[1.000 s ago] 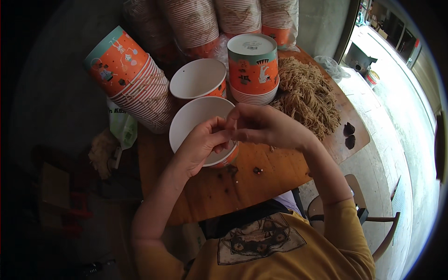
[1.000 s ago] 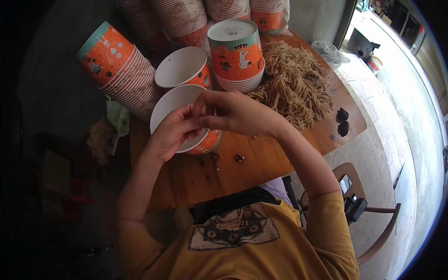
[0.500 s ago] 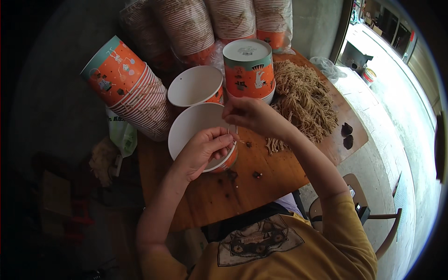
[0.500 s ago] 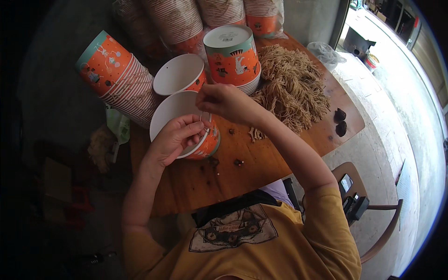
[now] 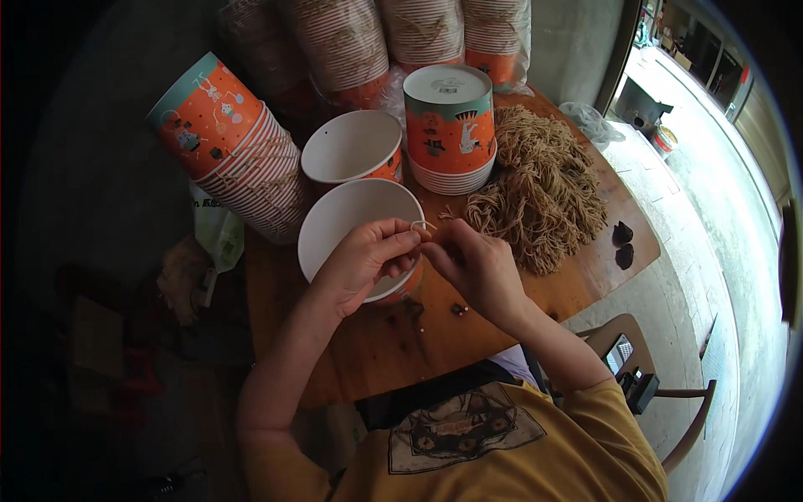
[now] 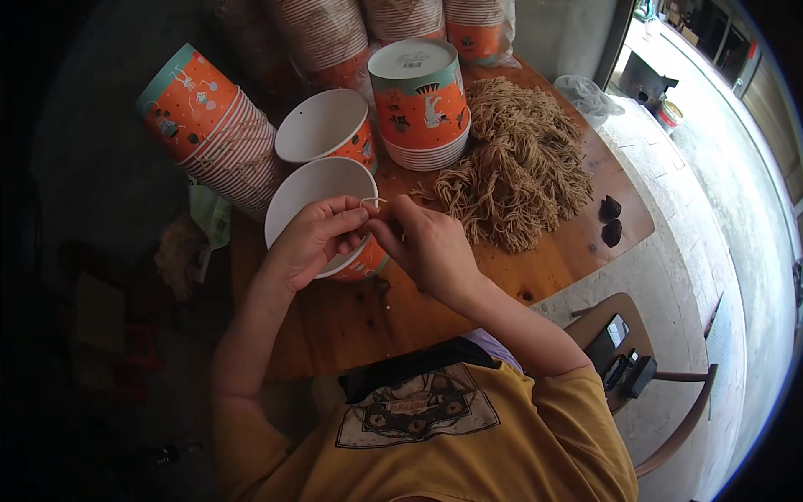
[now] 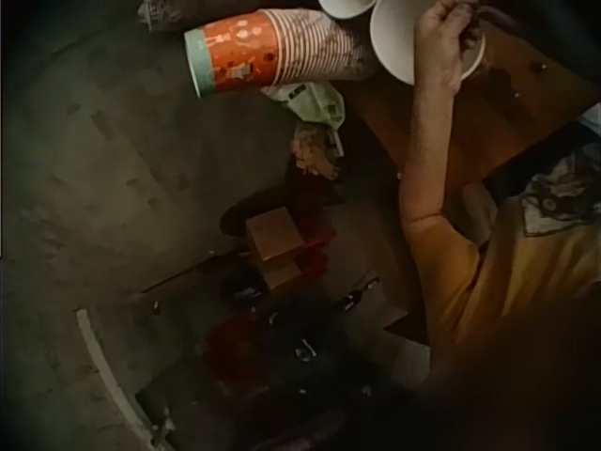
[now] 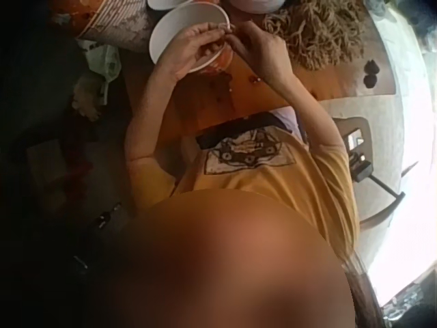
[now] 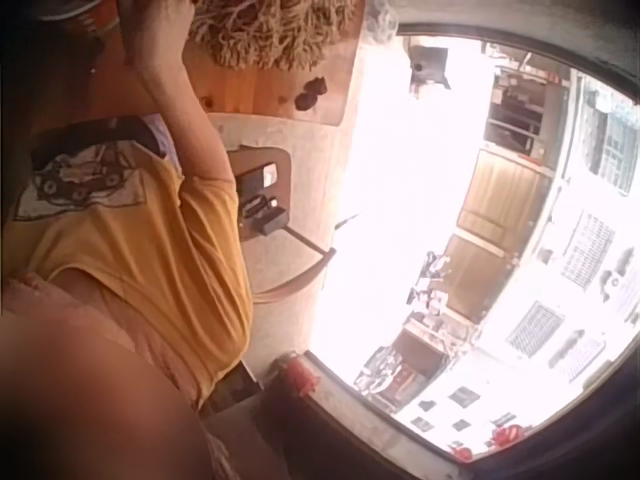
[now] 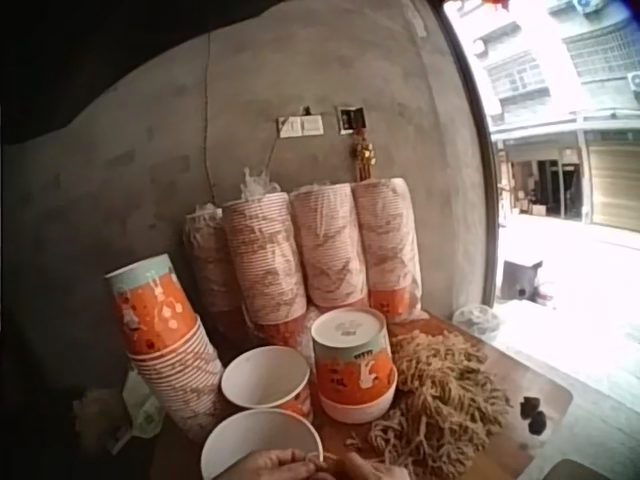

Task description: Tie thin decorative or functional strings onto the sides of paper cups.

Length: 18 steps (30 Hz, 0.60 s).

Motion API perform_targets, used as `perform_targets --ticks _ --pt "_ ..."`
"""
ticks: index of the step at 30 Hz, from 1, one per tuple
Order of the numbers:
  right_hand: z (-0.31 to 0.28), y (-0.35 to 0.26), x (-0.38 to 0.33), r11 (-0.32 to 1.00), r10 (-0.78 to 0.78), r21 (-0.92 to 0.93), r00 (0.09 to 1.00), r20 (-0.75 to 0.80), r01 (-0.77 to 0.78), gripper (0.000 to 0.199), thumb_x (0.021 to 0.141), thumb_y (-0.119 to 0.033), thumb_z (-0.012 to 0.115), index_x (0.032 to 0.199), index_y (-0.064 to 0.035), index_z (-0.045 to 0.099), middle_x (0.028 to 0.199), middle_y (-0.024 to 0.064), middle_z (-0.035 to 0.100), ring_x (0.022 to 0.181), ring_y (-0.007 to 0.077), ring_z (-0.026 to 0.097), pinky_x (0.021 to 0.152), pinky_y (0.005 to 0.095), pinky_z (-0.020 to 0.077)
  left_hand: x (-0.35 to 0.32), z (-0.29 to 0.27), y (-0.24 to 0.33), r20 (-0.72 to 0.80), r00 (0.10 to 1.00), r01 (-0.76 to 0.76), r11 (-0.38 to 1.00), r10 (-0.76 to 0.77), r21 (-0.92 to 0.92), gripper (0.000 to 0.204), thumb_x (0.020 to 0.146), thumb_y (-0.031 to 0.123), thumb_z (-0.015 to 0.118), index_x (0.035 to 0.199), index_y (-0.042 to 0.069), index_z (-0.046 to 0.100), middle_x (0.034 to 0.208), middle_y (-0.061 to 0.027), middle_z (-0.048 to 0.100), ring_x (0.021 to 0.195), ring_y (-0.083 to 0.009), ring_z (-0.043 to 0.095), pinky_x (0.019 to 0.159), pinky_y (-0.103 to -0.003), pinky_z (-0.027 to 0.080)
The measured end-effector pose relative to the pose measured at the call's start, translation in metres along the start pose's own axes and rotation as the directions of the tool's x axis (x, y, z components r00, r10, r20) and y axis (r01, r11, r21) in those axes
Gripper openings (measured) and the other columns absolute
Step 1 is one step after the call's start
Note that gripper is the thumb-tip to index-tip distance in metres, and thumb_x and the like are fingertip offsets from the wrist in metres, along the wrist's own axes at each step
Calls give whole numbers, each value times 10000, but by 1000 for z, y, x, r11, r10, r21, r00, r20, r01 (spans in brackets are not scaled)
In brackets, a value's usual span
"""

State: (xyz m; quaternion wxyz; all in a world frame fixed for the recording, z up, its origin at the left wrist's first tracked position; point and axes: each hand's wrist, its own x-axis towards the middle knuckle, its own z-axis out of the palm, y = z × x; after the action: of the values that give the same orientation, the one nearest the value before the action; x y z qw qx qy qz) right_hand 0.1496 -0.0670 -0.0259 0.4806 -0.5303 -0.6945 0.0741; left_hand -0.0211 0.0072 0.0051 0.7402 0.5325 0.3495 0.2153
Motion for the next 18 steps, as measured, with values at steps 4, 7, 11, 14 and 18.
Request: perform_targets --ticks 4,7,11,14,18 --pt "3 -1 -3 726 395 486 874 284 -487 185 899 -200 638 879 -23 588 677 28 600 587 68 549 527 239 442 0 -3 -2 28 1000 5 999 -4 -32 177 941 139 540 1051 13 598 869 -7 604 697 -48 514 631 -180 421" --pt "13 -7 -9 641 395 601 876 275 -478 178 897 -186 638 888 -13 597 688 34 611 600 50 540 548 235 452 -1 -3 -2 58 998 14 995 -8 -94 184 933 126 543 1065 10 592 922 -24 619 729 -64 538 686 -197 454" --pt "13 -12 -13 713 378 543 895 236 -444 154 886 -157 647 896 -10 601 694 50 617 612 56 544 576 230 454 -2 -1 1 39 997 69 991 -65 -112 189 915 94 542 1081 11 581 966 -33 615 780 -78 558 750 -225 477" --pt "6 -5 -10 842 219 453 953 209 -292 120 860 -123 657 893 -19 606 721 73 607 623 125 569 607 254 472 -3 -1 3 37 997 65 993 -61 -100 173 894 59 546 1057 14 583 950 -31 601 805 -80 553 754 -227 471" --pt "-5 6 10 978 -52 202 998 -32 57 134 818 -91 653 940 -53 612 917 84 573 873 273 574 756 350 490 -2 0 4 40 999 25 999 -23 -35 205 837 0 559 1041 4 549 933 -34 569 806 -84 539 735 -225 455"
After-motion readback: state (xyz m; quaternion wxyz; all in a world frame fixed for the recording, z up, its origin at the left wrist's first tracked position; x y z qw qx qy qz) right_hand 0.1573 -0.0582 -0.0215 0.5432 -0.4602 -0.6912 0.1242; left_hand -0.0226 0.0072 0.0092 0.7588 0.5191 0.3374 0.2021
